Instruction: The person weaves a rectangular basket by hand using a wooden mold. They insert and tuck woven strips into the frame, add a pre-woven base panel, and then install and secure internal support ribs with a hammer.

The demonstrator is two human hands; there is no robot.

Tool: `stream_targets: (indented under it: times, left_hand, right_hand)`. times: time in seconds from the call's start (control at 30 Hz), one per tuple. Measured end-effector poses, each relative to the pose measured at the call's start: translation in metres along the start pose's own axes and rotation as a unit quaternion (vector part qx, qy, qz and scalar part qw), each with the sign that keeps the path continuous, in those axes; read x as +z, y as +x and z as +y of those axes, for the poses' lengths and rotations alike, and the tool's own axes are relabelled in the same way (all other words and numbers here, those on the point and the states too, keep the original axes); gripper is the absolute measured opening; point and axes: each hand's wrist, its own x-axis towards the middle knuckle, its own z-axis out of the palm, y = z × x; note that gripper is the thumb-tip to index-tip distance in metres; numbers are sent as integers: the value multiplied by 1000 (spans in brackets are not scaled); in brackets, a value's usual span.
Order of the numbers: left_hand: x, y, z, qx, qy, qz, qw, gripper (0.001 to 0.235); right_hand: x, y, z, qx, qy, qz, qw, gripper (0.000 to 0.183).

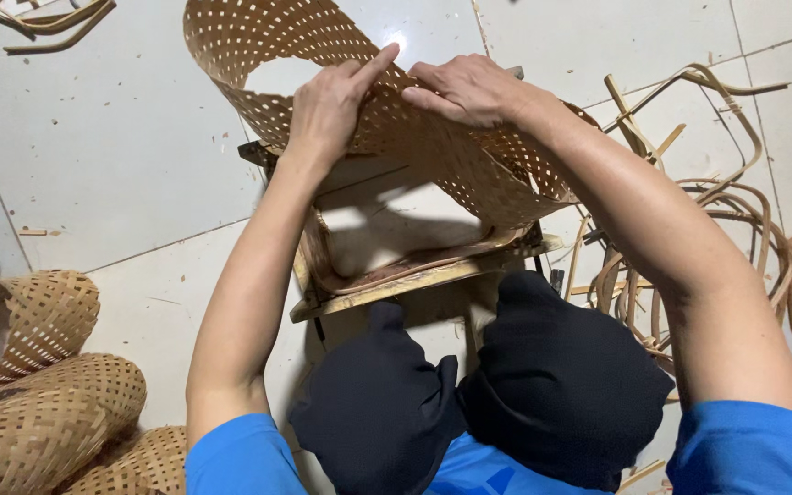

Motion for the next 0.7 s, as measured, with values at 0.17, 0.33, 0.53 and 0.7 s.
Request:
stream_targets:
  times: [0.17,0.33,0.53,0.7]
  left_hand:
    - [14,16,-6,-20,-56,-6,998,36]
    - [5,18,-4,-8,-65,34,997,23]
    - [7,26,-1,-35,-88,17,995,4]
    - [-16,2,5,-41,-102,-5,994,10]
  right_hand:
    - [-1,2,-4,-2,-13,-3,1000,89]
    - [5,2,4,16,-26,-20,999,94]
    - [12,10,5,-26,-4,16,1000,47]
    - [1,-4,-30,-16,-59,210,976,27]
